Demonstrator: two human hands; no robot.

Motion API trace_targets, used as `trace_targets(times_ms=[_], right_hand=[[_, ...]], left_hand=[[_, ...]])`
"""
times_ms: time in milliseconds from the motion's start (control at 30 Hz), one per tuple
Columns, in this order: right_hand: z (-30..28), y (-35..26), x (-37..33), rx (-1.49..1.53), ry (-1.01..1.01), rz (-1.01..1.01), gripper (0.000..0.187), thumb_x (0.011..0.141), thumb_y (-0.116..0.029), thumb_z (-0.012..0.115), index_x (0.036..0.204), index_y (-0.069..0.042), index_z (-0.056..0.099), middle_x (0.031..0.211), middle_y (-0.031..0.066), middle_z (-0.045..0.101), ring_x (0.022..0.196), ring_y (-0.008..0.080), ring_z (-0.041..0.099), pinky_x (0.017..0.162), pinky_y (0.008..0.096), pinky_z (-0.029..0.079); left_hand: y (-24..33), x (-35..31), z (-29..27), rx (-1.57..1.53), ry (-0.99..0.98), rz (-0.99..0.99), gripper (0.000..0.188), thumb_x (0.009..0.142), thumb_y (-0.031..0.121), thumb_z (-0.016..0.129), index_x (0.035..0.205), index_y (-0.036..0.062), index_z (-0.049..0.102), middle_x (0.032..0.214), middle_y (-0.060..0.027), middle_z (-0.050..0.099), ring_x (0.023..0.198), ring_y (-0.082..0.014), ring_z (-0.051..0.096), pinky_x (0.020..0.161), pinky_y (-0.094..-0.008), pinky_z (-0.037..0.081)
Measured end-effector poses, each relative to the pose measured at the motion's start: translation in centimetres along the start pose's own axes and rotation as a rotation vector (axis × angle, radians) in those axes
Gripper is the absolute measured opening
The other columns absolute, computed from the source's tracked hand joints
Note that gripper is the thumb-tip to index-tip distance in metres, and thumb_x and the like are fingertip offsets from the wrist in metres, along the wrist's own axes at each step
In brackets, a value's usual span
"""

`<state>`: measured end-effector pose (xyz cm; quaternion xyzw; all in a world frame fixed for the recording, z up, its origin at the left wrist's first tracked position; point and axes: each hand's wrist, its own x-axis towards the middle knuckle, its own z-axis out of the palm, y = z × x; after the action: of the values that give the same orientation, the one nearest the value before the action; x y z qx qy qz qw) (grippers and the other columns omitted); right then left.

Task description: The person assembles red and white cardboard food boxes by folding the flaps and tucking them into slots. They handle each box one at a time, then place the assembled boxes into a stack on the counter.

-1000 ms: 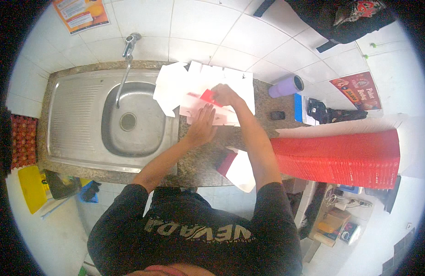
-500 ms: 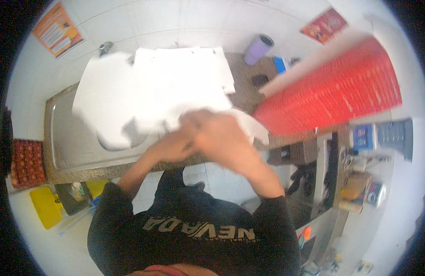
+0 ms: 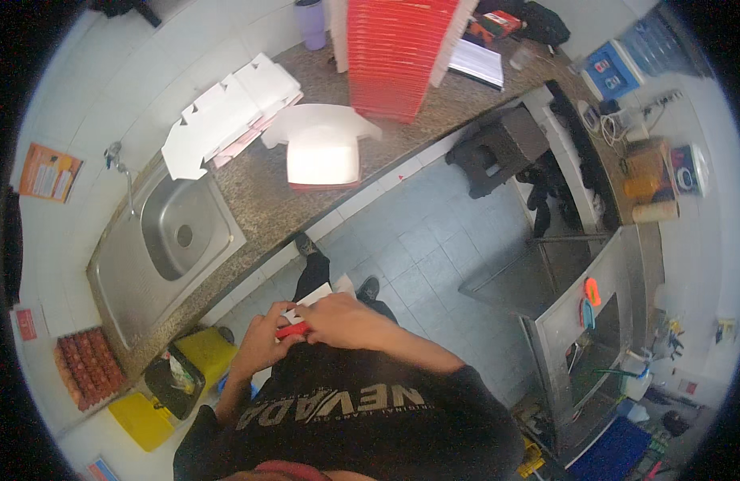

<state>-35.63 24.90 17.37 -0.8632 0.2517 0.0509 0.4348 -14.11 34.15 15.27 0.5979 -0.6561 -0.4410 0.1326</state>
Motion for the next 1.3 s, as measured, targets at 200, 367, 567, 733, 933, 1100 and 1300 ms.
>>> trace_targets(times_ms=[200, 367, 567, 733, 933, 1100, 1300], right_hand=[[3.3, 8.3, -7.3, 0.551, 0.556, -0.1, 0.032, 0.09, -0.026, 0.076, 0.112, -0.005, 0.069, 0.113, 0.0119, 0.072, 0.102, 0.0322, 0.069, 0.106, 0.0459, 0.045], [5.3, 8.2, -6.5, 0.742, 0.605, -0.284, 0.012, 0.094, -0.015, 0.07, 0.101, -0.005, 0.074, 0.11, 0.0079, 0.07, 0.102, 0.0226, 0.065, 0.099, 0.0434, 0.045], [0.0, 3.5, -7.8, -0.022, 0.545, -0.268, 0.016, 0.085, -0.017, 0.075, 0.093, -0.005, 0.07, 0.093, 0.0077, 0.057, 0.091, 0.0285, 0.059, 0.078, 0.0417, 0.05], [0.2, 4.8, -8.8, -0.131, 0.742, -0.063, 0.017, 0.083, -0.015, 0.076, 0.092, -0.004, 0.067, 0.09, 0.0088, 0.059, 0.089, 0.0292, 0.06, 0.073, 0.0407, 0.052], [1.7, 5.6, -8.9, -0.031, 0.818, -0.137, 0.015, 0.081, -0.01, 0.077, 0.091, -0.004, 0.066, 0.09, 0.0099, 0.06, 0.088, 0.0307, 0.061, 0.072, 0.0412, 0.052], [2.2, 7.7, -9.1, 0.094, 0.884, -0.153, 0.018, 0.081, -0.009, 0.08, 0.096, -0.003, 0.072, 0.093, 0.0123, 0.067, 0.089, 0.0284, 0.065, 0.072, 0.0368, 0.054], [2.6, 9.0, -9.4, 0.608, 0.814, 0.168, 0.021, 0.088, -0.018, 0.079, 0.098, 0.0, 0.075, 0.086, 0.0148, 0.075, 0.075, 0.0206, 0.07, 0.07, 0.033, 0.053]], left_hand=[[-0.2, 2.8, -0.1, -0.213, -0.183, 0.004, 0.02, 0.099, 0.019, 0.063, 0.103, 0.0005, 0.065, 0.071, -0.0086, 0.066, 0.065, -0.0199, 0.063, 0.065, -0.0365, 0.048], [1.5, 6.1, -0.6, -0.466, -0.468, -0.202, 0.015, 0.102, 0.017, 0.06, 0.107, 0.0049, 0.068, 0.082, 0.0017, 0.068, 0.072, -0.0046, 0.06, 0.054, -0.0244, 0.05], [7.4, 7.4, -1.6, -0.307, -0.467, -0.131, 0.011, 0.095, -0.003, 0.061, 0.104, -0.0017, 0.067, 0.081, -0.0028, 0.069, 0.075, -0.0064, 0.062, 0.071, -0.0249, 0.049], [7.5, 7.1, 0.0, -0.179, -0.227, 0.045, 0.014, 0.093, -0.005, 0.06, 0.105, -0.0043, 0.068, 0.082, -0.0096, 0.072, 0.078, -0.0103, 0.067, 0.073, -0.0284, 0.054], [7.5, 6.8, 1.3, -0.121, -0.122, 0.115, 0.015, 0.091, 0.002, 0.063, 0.103, -0.0024, 0.071, 0.088, -0.0182, 0.073, 0.078, -0.0269, 0.071, 0.073, -0.0355, 0.055], [8.7, 7.8, 1.6, -0.009, -0.048, 0.196, 0.022, 0.089, 0.005, 0.061, 0.11, 0.0022, 0.064, 0.089, -0.0254, 0.069, 0.087, -0.0452, 0.066, 0.078, -0.0488, 0.052], [10.8, 9.0, 2.5, 0.229, 0.215, 0.515, 0.021, 0.09, 0.004, 0.064, 0.111, 0.0008, 0.061, 0.114, -0.0225, 0.059, 0.098, -0.0409, 0.062, 0.081, -0.0481, 0.051]])
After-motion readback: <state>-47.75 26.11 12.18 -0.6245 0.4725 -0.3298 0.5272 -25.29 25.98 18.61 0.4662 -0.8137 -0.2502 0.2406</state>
